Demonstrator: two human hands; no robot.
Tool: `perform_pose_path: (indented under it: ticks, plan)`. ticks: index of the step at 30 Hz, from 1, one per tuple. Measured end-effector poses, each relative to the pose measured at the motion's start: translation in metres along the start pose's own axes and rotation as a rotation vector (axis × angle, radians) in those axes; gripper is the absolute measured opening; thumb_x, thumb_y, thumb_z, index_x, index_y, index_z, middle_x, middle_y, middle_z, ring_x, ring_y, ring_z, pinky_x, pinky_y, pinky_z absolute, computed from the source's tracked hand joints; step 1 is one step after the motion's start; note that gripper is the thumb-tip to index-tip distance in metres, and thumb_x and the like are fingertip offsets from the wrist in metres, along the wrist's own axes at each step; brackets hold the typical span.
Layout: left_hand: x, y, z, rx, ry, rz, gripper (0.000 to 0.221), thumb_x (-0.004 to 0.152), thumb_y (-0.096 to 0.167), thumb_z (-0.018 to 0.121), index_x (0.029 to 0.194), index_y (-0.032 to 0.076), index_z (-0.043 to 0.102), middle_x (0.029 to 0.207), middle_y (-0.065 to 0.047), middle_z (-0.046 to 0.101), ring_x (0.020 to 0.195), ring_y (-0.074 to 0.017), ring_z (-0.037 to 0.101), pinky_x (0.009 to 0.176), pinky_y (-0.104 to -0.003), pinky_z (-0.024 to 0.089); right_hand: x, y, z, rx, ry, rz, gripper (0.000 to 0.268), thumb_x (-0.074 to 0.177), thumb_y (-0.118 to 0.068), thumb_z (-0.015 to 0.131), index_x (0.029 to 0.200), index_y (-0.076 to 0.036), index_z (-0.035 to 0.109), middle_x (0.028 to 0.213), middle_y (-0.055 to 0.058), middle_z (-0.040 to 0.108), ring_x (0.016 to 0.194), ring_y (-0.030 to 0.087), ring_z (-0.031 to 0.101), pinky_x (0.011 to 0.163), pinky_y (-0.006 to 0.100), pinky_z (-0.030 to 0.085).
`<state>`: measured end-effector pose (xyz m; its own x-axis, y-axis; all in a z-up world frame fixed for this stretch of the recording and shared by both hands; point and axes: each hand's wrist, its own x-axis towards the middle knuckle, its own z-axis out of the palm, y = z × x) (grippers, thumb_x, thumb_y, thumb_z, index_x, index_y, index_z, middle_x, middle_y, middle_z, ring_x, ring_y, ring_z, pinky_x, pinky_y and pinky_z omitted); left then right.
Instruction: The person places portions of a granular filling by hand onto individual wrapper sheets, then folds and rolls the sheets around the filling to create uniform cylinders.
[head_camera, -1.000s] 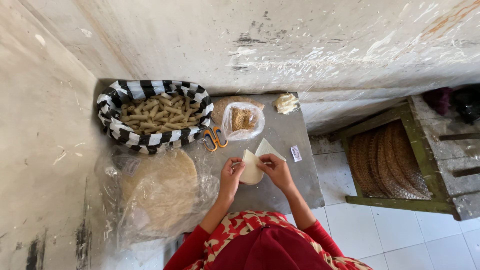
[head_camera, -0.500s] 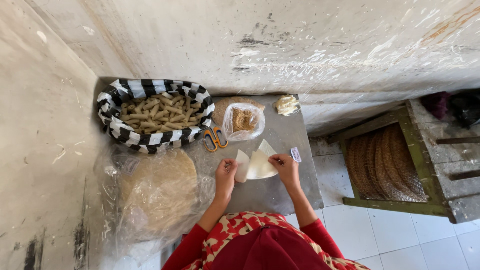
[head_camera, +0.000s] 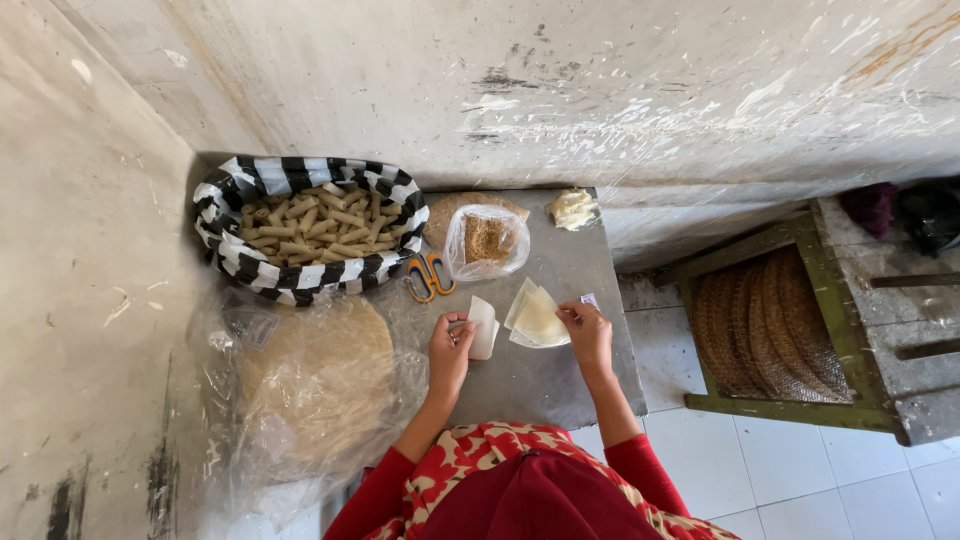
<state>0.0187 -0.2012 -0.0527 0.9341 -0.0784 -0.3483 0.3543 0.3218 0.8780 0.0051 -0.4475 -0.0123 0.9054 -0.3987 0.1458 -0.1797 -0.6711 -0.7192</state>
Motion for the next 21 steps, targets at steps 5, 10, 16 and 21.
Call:
perform_pose_path:
  ticks: [5, 10, 16, 21]
  plan:
    - [0.001, 0.001, 0.0, -0.021, -0.016, 0.022, 0.022, 0.098, 0.019, 0.065, 0.114, 0.006, 0.06, 0.099, -0.007, 0.076, 0.08, -0.0071, 0.068, 0.054, -0.027, 0.056, -0.007, -0.023, -0.005, -0.162, 0.017, 0.062, 0.015, 0.087, -0.022, 0.08, 0.097, -0.012, 0.079, 0.084, 0.009, 0.072, 0.071, 0.025, 0.068, 0.066, 0.037, 0.053]
    - [-0.001, -0.001, -0.001, 0.008, 0.0, 0.041, 0.021, 0.098, 0.02, 0.066, 0.113, 0.006, 0.061, 0.097, -0.006, 0.075, 0.077, -0.0077, 0.066, 0.054, -0.025, 0.053, -0.005, -0.004, 0.003, -0.208, 0.184, -0.383, 0.012, 0.086, -0.014, 0.077, 0.096, -0.01, 0.073, 0.09, 0.01, 0.071, 0.083, 0.031, 0.066, 0.074, 0.041, 0.052]
    - [-0.004, -0.005, 0.001, 0.04, -0.009, 0.223, 0.02, 0.106, 0.021, 0.063, 0.114, 0.004, 0.06, 0.094, -0.006, 0.072, 0.076, -0.0072, 0.06, 0.057, -0.024, 0.05, -0.021, 0.012, 0.002, 0.224, -0.166, -0.065, 0.011, 0.098, -0.009, 0.067, 0.106, -0.001, 0.065, 0.088, 0.009, 0.072, 0.081, 0.013, 0.069, 0.075, 0.028, 0.054]
    - [-0.021, 0.024, 0.013, 0.021, -0.049, 0.111, 0.021, 0.103, 0.022, 0.056, 0.115, 0.006, 0.053, 0.093, -0.007, 0.07, 0.073, -0.0116, 0.068, 0.049, -0.027, 0.057, -0.015, 0.024, 0.012, 0.1, -0.206, 0.123, 0.013, 0.094, -0.012, 0.071, 0.103, -0.002, 0.069, 0.084, 0.01, 0.073, 0.072, 0.014, 0.064, 0.069, 0.03, 0.053]
